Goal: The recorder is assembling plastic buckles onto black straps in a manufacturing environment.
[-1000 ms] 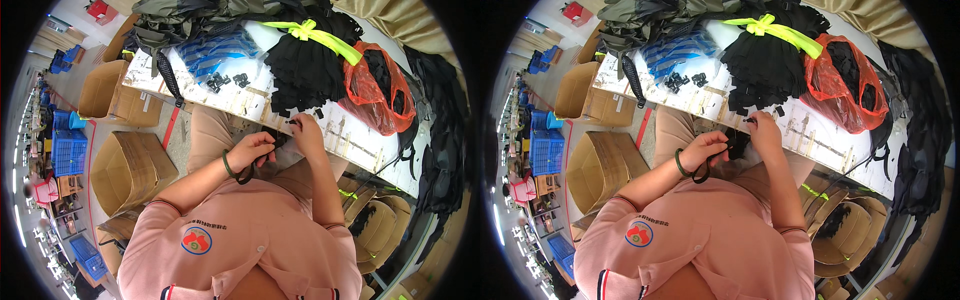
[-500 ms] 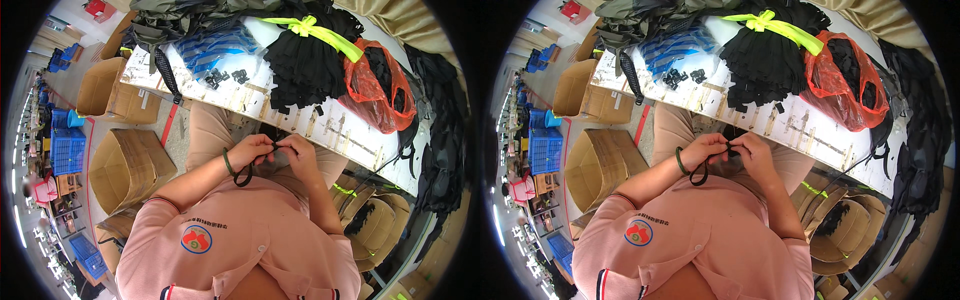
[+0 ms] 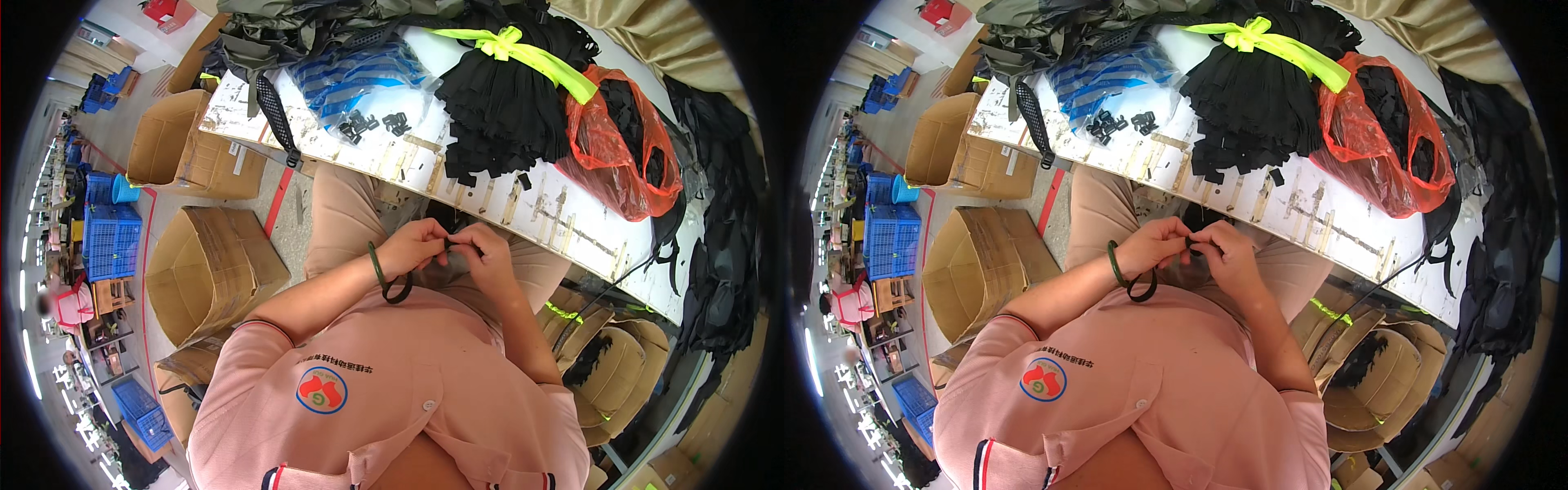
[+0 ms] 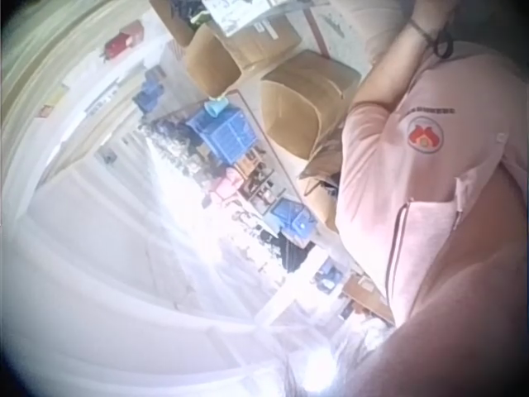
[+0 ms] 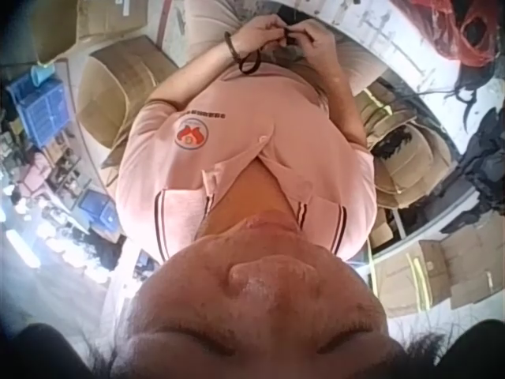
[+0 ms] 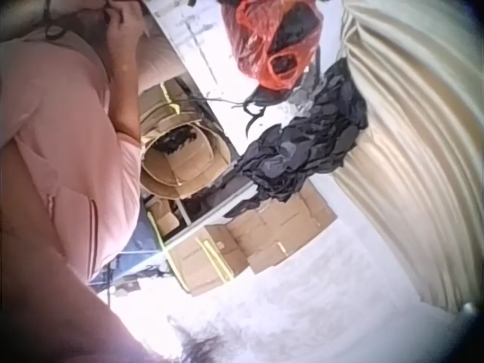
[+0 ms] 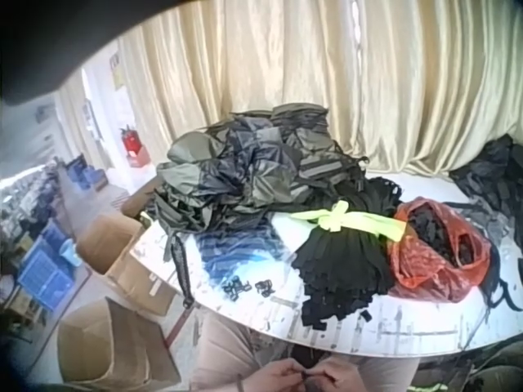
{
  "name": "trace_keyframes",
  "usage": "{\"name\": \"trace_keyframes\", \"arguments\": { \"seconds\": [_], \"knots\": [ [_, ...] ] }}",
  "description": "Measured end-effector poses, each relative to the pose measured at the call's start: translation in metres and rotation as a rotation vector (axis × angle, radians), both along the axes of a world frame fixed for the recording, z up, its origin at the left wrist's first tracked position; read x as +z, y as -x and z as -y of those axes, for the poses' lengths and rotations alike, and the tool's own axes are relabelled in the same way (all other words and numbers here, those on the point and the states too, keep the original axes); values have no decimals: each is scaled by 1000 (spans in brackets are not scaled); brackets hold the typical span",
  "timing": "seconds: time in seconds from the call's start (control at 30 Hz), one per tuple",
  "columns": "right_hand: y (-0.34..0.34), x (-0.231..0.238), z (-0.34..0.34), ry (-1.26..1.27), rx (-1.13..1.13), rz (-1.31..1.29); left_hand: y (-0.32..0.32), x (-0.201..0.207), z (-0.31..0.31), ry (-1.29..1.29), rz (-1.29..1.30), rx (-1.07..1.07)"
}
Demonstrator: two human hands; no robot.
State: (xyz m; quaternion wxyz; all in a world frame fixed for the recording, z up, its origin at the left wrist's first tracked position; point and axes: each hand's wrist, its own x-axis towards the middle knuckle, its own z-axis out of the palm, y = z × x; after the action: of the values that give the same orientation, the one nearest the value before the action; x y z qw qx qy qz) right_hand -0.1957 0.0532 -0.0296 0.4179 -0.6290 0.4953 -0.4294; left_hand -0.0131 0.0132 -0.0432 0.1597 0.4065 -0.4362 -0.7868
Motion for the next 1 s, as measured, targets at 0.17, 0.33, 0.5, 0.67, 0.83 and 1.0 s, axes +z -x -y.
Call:
{"name": "trace_keyframes", "arguments": {
  "seconds": [0.17, 0.33, 0.5, 0.67, 0.83, 1.0],
  "knots": [
    [0, -4, 3, -45, -35, 67, 3, 9, 4, 83, -10, 39],
    [-9, -1, -6, -209, -246, 287, 10, 10, 4, 138, -21, 198],
    [-24, 10, -15, -475, -146, 551, 16, 6, 6, 139, -198, 354],
    [-36, 17, -10, -576, -112, 609, 12, 16, -1, 241, -181, 389],
    [-31, 21, -21, -690, -201, 857, 16, 14, -8, 640, 18, 408],
    [-36, 27, -18, -635, -173, 875, 20, 4, -5, 906, -2, 457]
  ]
}}
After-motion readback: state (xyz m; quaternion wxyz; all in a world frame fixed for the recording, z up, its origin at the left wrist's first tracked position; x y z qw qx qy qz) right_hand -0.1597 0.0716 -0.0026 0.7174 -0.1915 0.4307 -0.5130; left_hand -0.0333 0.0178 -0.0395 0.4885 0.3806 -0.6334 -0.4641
